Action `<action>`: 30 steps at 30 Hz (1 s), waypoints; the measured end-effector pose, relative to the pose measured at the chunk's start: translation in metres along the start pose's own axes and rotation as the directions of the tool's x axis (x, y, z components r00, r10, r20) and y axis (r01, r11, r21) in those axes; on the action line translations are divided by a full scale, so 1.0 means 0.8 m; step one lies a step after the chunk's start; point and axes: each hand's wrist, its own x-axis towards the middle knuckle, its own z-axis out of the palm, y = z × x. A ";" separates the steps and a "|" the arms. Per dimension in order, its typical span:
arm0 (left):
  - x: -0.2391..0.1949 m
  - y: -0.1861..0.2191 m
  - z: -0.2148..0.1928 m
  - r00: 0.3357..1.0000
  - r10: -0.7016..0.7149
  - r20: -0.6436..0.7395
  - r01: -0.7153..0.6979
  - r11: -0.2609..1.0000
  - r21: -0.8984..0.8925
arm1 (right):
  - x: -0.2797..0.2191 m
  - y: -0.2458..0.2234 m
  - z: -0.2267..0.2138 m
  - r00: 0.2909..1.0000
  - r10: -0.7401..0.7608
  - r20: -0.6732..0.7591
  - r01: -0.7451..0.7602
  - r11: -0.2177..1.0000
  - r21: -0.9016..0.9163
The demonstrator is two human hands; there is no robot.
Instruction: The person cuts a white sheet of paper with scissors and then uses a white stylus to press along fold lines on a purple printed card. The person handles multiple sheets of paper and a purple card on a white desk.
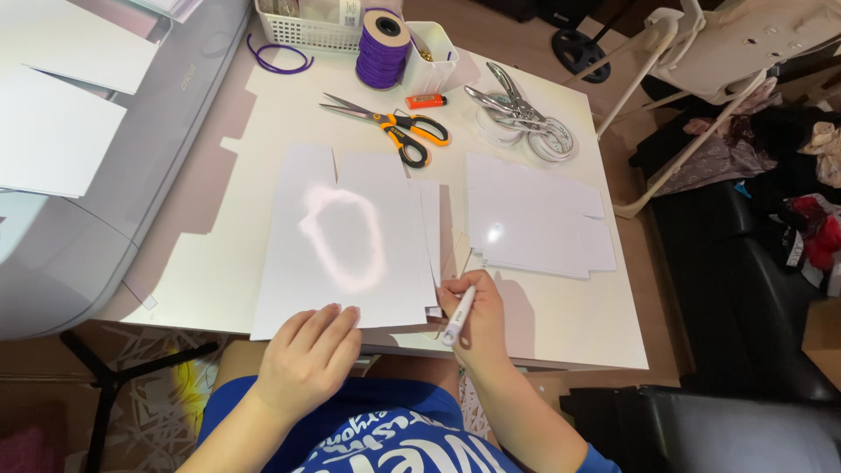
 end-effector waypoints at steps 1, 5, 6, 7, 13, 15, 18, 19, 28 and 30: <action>-0.001 0.002 0.001 1.000 -0.001 0.003 0.001 1.000 -0.003 | 0.000 -0.001 0.002 1.000 0.004 -0.002 -0.004 1.000 -0.001; -0.004 0.001 0.005 1.000 0.023 0.021 -0.022 1.000 -0.022 | 0.015 0.003 0.007 0.995 0.089 0.038 -0.094 0.985 0.147; -0.006 0.000 0.005 1.000 0.012 0.028 -0.011 1.000 -0.009 | 0.020 0.007 0.005 0.994 0.095 0.056 -0.104 0.972 0.208; 0.000 0.002 0.006 1.000 0.014 0.028 -0.013 1.000 -0.010 | 0.020 0.008 0.004 0.994 0.094 0.054 -0.103 0.972 0.210; 0.024 0.013 0.018 0.984 -0.128 0.127 0.085 0.951 0.298 | 0.018 -0.001 0.011 0.967 0.108 0.229 -0.172 0.944 0.280; 0.036 0.014 0.014 0.988 -0.143 0.060 0.121 0.955 0.272 | 0.018 -0.004 0.014 0.955 0.084 0.283 -0.189 0.911 0.367; 0.041 0.009 0.001 0.985 -0.155 0.070 0.134 0.963 0.234 | 0.020 -0.007 0.017 0.958 0.049 0.284 -0.169 0.894 0.416; 0.043 0.007 -0.004 0.986 -0.153 0.071 0.133 0.964 0.231 | 0.020 -0.009 0.017 0.958 0.049 0.281 -0.168 0.893 0.417; 0.041 -0.016 -0.054 0.732 -0.626 0.267 0.681 0.669 -0.298 | 0.018 -0.055 0.034 0.578 -0.667 0.470 0.584 0.741 0.332; 0.063 -0.026 -0.067 0.302 -0.911 0.280 0.899 0.174 -0.403 | 0.027 -0.063 0.037 0.406 -0.710 0.575 0.873 0.488 -0.015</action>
